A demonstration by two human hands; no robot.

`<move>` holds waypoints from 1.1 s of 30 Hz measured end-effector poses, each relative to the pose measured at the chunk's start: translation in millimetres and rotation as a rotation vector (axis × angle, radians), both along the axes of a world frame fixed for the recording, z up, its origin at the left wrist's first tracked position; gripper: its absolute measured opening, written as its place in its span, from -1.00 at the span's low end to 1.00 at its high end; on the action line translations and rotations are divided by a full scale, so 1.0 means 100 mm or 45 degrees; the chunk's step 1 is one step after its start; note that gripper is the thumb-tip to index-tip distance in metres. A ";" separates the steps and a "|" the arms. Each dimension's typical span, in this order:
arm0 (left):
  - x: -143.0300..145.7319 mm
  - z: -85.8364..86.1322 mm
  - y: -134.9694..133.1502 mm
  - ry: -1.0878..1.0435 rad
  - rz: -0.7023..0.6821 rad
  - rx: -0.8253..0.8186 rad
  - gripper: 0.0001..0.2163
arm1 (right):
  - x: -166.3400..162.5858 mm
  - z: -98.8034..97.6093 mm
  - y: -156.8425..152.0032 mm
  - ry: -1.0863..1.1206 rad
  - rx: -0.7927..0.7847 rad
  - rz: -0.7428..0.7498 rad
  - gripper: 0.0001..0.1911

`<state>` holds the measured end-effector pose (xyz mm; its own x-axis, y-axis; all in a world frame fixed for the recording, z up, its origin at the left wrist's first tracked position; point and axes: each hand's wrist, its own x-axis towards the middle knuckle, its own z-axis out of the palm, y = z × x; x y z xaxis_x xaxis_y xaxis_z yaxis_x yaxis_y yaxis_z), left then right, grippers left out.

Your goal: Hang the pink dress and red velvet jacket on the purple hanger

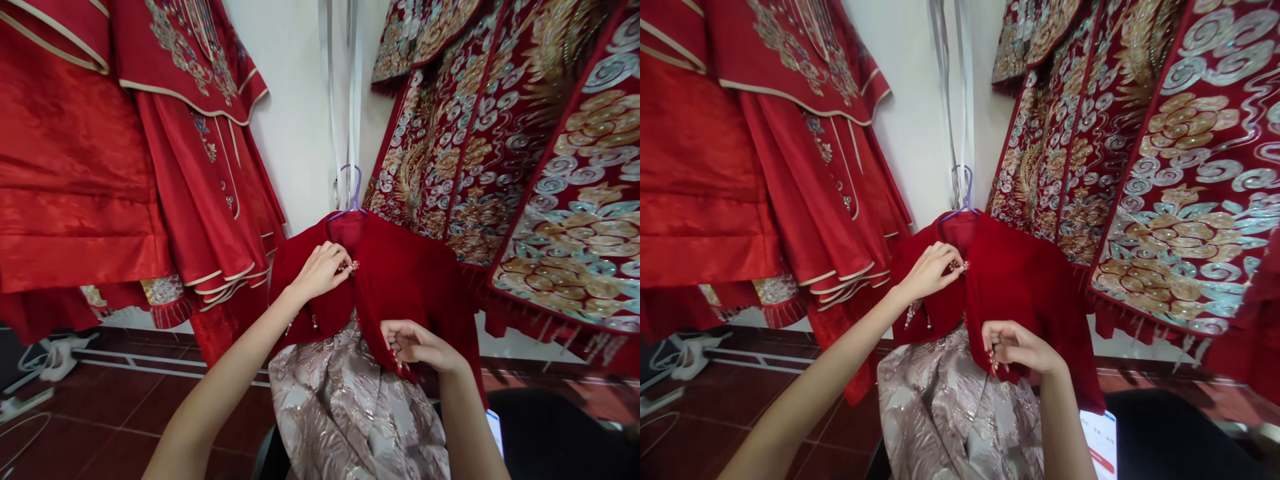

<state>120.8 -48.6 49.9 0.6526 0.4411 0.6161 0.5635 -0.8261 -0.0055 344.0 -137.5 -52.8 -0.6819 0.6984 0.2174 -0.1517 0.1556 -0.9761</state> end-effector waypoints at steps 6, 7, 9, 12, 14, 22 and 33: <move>0.03 0.04 0.08 0.126 -0.009 0.008 -0.82 | 0.02 0.07 -0.03 0.031 0.058 -0.031 -0.78; 0.03 0.05 0.08 0.123 -0.029 -0.012 -0.83 | 0.02 0.08 -0.05 0.036 0.083 -0.044 -0.71; 0.02 0.07 0.09 0.110 -0.068 -0.042 -0.86 | 0.03 0.09 -0.07 0.046 0.141 -0.106 -0.57; 0.01 0.09 0.09 0.041 -0.110 -0.069 -0.86 | 0.01 0.13 -0.06 0.038 0.207 -0.320 -0.59; 0.01 0.09 0.09 -0.057 -0.140 -0.104 -0.86 | -0.06 0.21 -0.01 0.053 0.277 -0.631 -0.63; 0.04 -0.15 0.03 -0.427 0.297 0.038 -0.49 | -0.84 0.95 0.47 -0.154 1.094 -2.056 -0.26; -0.78 -0.13 0.44 -0.549 0.824 0.029 -0.31 | -0.22 0.64 0.47 -0.844 1.336 -2.024 -0.18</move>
<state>42.8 -4.7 36.8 -0.0300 0.6367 0.7705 0.8899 -0.3340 0.3106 322.3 -90.5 11.7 0.1637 0.4370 0.8844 0.9417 0.1979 -0.2721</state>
